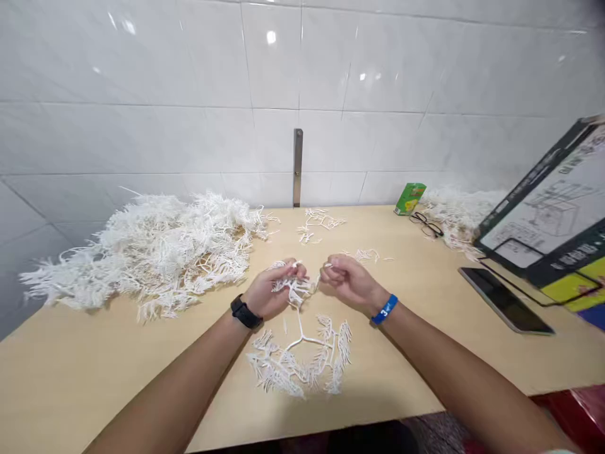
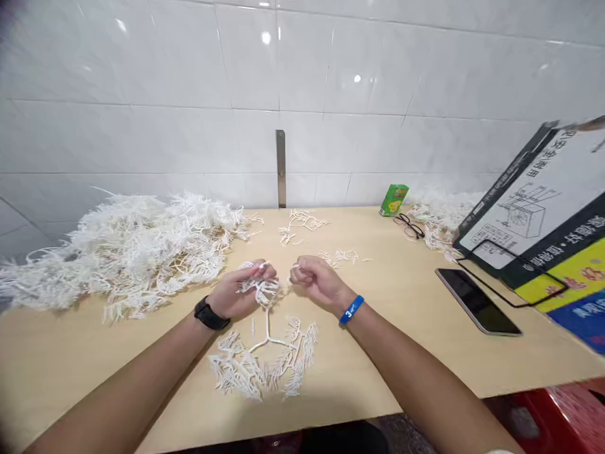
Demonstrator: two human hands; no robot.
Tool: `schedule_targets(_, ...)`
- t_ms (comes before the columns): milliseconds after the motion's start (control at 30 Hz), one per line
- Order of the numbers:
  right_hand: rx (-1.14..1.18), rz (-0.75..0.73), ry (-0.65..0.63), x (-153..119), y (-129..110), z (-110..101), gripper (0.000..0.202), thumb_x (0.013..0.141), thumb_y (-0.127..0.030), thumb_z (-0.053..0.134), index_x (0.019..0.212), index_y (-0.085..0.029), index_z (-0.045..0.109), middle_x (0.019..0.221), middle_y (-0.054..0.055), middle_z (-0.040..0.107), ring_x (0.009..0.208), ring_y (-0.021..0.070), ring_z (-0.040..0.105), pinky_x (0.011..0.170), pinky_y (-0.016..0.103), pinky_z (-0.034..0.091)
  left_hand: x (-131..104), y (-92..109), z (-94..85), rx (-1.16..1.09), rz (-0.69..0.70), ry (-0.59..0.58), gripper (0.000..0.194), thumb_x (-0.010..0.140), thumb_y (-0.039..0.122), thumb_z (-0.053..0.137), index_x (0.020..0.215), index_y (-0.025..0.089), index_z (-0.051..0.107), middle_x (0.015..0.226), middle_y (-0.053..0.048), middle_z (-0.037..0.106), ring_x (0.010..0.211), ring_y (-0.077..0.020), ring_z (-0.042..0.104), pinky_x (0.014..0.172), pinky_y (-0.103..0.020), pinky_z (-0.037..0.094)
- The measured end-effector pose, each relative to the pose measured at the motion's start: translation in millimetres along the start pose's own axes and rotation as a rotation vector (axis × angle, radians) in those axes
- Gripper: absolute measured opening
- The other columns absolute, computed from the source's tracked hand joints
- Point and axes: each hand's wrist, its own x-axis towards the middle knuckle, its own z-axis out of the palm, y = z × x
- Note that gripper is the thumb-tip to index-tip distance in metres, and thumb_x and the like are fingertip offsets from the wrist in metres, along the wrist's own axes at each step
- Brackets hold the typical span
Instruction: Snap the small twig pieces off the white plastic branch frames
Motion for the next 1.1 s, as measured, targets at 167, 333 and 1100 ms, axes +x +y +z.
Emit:
schedule_targets(167,-0.860,-0.013,0.361,4,-10,-30,0.032,0.088,-0.034,0.046,0.060,-0.020,0.043,0.058,0.000,0.045,0.057,0.0143,0.040,0.058,0.028,0.029,5,6,-9.0,0.242,0.164,0.247,0.026,0.085,0.033,0.059,0.067,0.017,0.049,0.070,0.000,0.052,0.073,-0.0136,0.054,0.078,-0.027,0.043)
schedule_targets(333,-1.525,0.033,0.385,5,-7,-49,0.024,0.088,-0.018,0.044,0.089,-0.017,0.067,0.093,0.011,0.067,0.088,0.0237,0.058,0.078,0.034,0.037,5,7,-1.5,0.489,0.228,0.346,0.034,0.084,0.042,0.057,0.062,0.019,0.047,0.055,0.003,0.042,0.067,-0.0143,0.052,0.082,-0.029,0.043)
schedule_targets(1100,-1.290,0.113,0.730,13,-1,-128,0.045,0.092,-0.028,0.032,0.128,-0.019,0.058,0.147,0.010,0.044,0.137,0.0271,0.035,0.112,0.049,0.025,6,16,-14.9,0.538,0.354,0.536,0.033,0.080,0.038,0.058,0.058,0.019,0.042,0.050,0.006,0.036,0.054,-0.0107,0.045,0.069,-0.026,0.045)
